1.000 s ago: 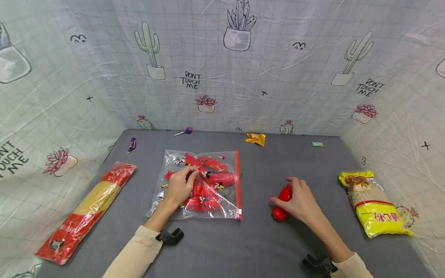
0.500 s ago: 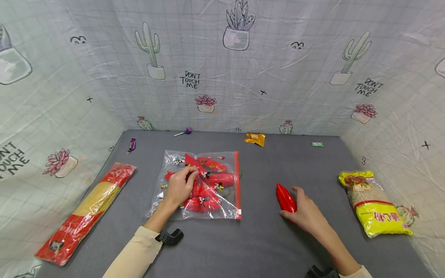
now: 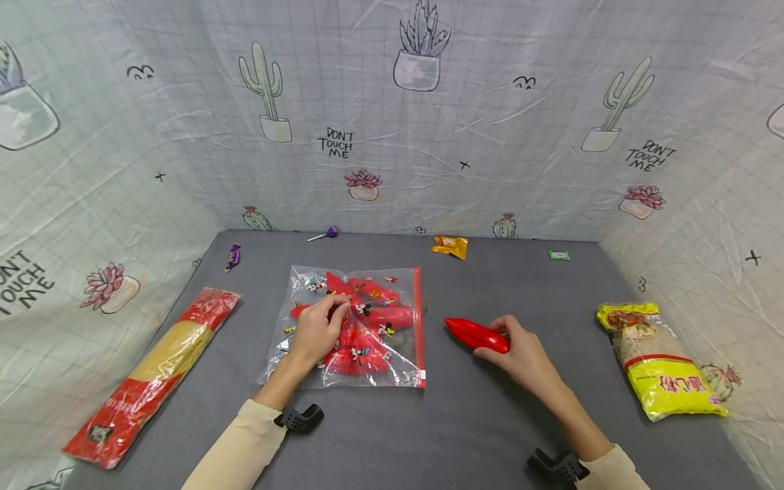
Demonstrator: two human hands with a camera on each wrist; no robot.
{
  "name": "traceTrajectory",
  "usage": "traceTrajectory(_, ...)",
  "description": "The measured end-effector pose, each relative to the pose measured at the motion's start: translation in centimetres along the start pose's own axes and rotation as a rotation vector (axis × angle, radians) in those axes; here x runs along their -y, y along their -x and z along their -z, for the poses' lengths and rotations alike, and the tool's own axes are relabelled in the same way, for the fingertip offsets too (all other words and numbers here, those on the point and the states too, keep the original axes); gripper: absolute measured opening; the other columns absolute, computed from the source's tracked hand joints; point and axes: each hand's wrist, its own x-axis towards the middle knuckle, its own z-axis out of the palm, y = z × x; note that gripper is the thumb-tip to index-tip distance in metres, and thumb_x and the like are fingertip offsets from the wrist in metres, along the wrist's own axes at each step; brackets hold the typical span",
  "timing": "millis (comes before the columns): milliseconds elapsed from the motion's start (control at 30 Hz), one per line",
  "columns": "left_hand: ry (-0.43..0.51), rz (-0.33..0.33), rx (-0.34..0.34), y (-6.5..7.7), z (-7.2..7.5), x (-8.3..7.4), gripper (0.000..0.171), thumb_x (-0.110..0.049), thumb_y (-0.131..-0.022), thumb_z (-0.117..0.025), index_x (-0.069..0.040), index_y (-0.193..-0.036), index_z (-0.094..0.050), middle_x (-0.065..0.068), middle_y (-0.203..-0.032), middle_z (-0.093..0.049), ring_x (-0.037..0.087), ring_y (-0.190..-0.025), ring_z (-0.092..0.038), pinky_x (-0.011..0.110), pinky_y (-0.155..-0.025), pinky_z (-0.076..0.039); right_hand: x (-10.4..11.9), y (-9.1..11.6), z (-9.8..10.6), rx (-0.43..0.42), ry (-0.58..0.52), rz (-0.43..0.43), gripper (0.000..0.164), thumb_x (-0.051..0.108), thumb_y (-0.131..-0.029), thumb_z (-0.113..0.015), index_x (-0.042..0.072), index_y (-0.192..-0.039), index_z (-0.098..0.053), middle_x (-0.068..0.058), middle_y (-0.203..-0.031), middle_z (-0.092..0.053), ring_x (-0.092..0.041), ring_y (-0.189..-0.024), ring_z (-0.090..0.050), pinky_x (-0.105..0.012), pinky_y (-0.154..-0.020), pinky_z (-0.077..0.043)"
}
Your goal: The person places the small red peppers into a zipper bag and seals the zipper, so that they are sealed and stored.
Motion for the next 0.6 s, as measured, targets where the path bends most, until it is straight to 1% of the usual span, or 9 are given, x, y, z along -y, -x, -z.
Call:
traceTrajectory(133,0.003,0.005,0.002,0.0,0.0,-0.1,0.014,-0.024,-0.092,-0.061,-0.012,-0.097,-0.068,0.001,-0.098,-0.073,0.015,-0.088,-0.070,0.033,-0.075,-0.055,1.4,-0.9,-1.1,0.042,-0.057,0.050,0.052,0.037,-0.073,-0.079,0.017,-0.112,-0.052,-0.006,-0.104,-0.063,-0.019,-0.086,-0.056,-0.029,-0.069,-0.046)
traceTrajectory(300,0.003,0.001,-0.001,0.0,-0.1,-0.1,0.014,-0.023,-0.092,-0.060,-0.012,-0.097,-0.068,0.002,-0.098,-0.073,0.014,-0.085,-0.070,0.033,-0.072,-0.055,3.0,-1.9,-2.6,0.104,-0.093,0.122,0.050,0.033,-0.077,-0.077,0.017,-0.118,-0.053,-0.004,-0.108,-0.063,-0.017,-0.088,-0.055,-0.027,-0.070,-0.048)
traceTrajectory(467,0.004,-0.002,0.000,0.0,-0.1,-0.3,0.012,-0.021,-0.091,-0.061,-0.012,-0.097,-0.068,0.002,-0.097,-0.073,0.014,-0.083,-0.069,0.033,-0.070,-0.054,3.9,-2.6,-4.0,0.114,-0.103,0.254,0.042,0.021,-0.082,-0.071,0.014,-0.121,-0.058,-0.002,-0.114,-0.057,-0.014,-0.095,-0.053,-0.026,-0.077,-0.049)
traceTrajectory(533,0.002,0.002,0.002,0.0,0.0,-0.3,0.012,-0.021,-0.091,-0.061,-0.012,-0.097,-0.068,0.002,-0.097,-0.073,0.014,-0.083,-0.069,0.033,-0.070,-0.054,4.3,-2.9,-4.4,0.121,-0.113,0.279,0.042,0.019,-0.083,-0.070,0.013,-0.123,-0.058,-0.002,-0.115,-0.054,-0.014,-0.097,-0.052,-0.028,-0.079,-0.050)
traceTrajectory(600,-0.002,0.004,0.003,0.0,0.0,-0.4,0.012,-0.021,-0.091,-0.061,-0.012,-0.097,-0.068,0.002,-0.097,-0.073,0.013,-0.082,-0.069,0.032,-0.070,-0.054,4.7,-3.2,-4.8,0.126,-0.138,0.279,0.044,0.019,-0.083,-0.071,0.013,-0.124,-0.058,-0.002,-0.115,-0.054,-0.014,-0.098,-0.053,-0.030,-0.081,-0.052)
